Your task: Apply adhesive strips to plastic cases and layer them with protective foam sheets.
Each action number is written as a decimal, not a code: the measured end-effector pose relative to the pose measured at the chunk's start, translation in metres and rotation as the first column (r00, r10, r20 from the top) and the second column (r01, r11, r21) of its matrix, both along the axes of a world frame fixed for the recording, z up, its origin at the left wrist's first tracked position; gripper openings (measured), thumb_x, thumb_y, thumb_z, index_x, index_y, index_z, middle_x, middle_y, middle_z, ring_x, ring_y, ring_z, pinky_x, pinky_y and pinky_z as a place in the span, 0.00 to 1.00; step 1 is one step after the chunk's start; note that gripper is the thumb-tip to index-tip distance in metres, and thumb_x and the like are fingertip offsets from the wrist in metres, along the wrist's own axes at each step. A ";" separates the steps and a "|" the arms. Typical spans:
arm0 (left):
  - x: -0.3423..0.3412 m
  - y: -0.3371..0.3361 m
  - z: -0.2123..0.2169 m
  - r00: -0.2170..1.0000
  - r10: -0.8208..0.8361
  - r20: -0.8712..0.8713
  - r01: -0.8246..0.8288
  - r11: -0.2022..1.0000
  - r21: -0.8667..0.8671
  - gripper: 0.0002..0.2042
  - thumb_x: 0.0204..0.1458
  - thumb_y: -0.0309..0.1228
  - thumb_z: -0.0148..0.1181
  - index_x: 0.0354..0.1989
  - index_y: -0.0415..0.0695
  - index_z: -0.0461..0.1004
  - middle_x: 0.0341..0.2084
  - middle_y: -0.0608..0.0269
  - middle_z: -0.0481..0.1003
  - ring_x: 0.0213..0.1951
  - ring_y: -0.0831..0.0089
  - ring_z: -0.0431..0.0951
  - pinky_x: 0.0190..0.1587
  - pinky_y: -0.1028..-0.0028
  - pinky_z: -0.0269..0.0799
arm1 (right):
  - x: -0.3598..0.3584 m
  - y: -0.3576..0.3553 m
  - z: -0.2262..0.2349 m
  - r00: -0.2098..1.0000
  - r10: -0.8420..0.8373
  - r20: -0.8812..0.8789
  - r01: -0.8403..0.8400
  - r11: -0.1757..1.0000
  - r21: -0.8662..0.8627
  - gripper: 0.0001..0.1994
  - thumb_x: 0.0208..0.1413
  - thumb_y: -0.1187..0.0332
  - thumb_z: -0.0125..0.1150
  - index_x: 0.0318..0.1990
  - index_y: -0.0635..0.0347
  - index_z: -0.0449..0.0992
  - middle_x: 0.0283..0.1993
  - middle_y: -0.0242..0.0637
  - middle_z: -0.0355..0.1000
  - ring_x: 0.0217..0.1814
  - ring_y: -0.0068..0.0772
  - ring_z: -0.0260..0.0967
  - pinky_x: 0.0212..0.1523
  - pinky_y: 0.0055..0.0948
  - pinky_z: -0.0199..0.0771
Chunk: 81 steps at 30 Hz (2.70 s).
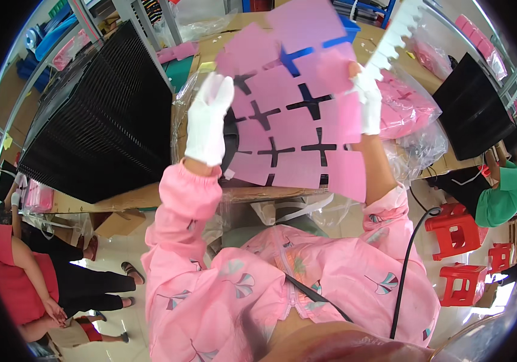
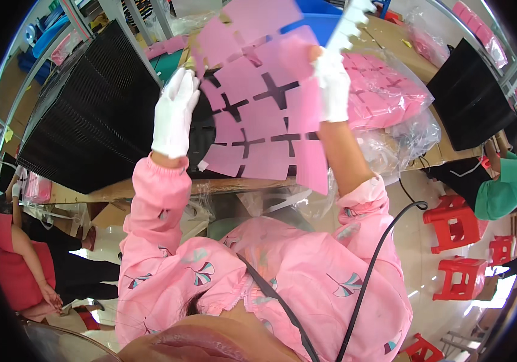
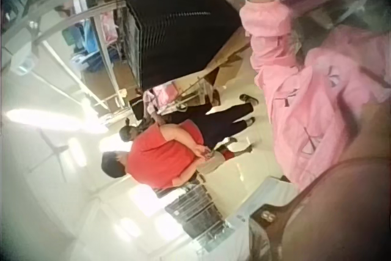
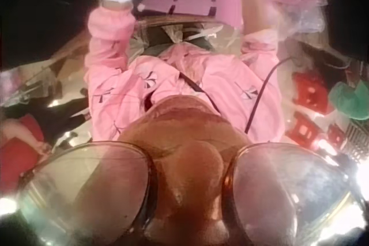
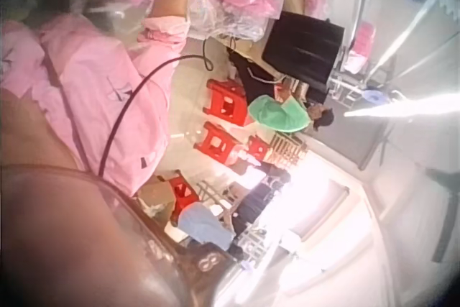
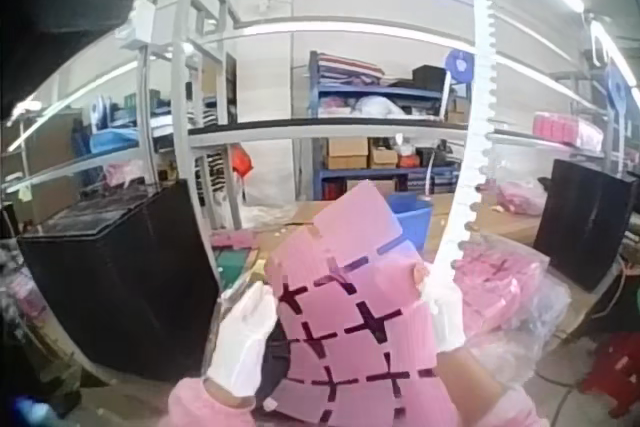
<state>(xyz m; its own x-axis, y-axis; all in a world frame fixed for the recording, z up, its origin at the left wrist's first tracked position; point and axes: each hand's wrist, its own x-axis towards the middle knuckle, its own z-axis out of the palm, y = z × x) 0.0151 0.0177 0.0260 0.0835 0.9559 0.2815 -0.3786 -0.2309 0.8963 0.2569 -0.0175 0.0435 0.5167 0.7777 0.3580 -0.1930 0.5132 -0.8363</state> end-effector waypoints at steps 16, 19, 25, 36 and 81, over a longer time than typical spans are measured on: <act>-0.046 -0.038 0.013 0.967 -0.244 0.075 0.253 0.958 -0.137 0.20 0.61 0.35 0.43 0.54 0.32 0.63 0.50 0.50 0.69 0.53 0.60 0.69 0.54 0.67 0.65 | -0.097 -0.003 -0.018 0.382 0.701 0.602 -0.748 0.617 -0.245 0.20 0.47 0.68 0.60 0.48 0.66 0.72 0.49 0.42 0.71 0.50 0.31 0.68 0.52 0.29 0.67; -0.054 -0.031 0.019 0.928 -0.372 0.016 0.372 0.924 -0.082 0.20 0.61 0.32 0.40 0.57 0.31 0.60 0.55 0.48 0.64 0.55 0.54 0.67 0.56 0.63 0.65 | -0.070 0.033 -0.040 0.255 0.929 0.267 -0.965 0.228 0.129 0.22 0.51 0.63 0.61 0.50 0.68 0.69 0.53 0.53 0.67 0.57 0.48 0.65 0.58 0.40 0.64; -0.082 -0.019 0.021 0.916 -0.395 -0.067 0.387 0.915 -0.110 0.22 0.60 0.33 0.43 0.59 0.31 0.56 0.55 0.45 0.64 0.54 0.50 0.67 0.54 0.58 0.67 | -0.056 0.072 -0.069 0.531 0.792 -0.300 -0.828 0.561 0.014 0.34 0.51 0.45 0.55 0.54 0.67 0.62 0.61 0.53 0.57 0.67 0.49 0.51 0.65 0.43 0.51; -0.075 -0.019 0.057 0.899 -0.425 -0.102 0.417 0.905 -0.089 0.27 0.58 0.39 0.47 0.61 0.35 0.54 0.55 0.46 0.64 0.51 0.50 0.70 0.49 0.58 0.71 | -0.122 0.097 -0.118 0.118 0.899 -0.422 -0.983 0.047 -0.176 0.51 0.51 0.34 0.43 0.64 0.75 0.36 0.66 0.65 0.42 0.69 0.53 0.44 0.65 0.44 0.49; -0.047 0.017 0.029 0.842 -0.517 -0.155 0.495 0.854 -0.160 0.24 0.60 0.39 0.44 0.59 0.35 0.57 0.54 0.47 0.66 0.52 0.56 0.70 0.54 0.65 0.67 | 0.061 0.022 -0.056 0.859 0.510 -0.057 -0.512 0.858 -0.038 0.11 0.53 0.72 0.58 0.42 0.67 0.73 0.38 0.38 0.74 0.39 0.26 0.71 0.42 0.23 0.71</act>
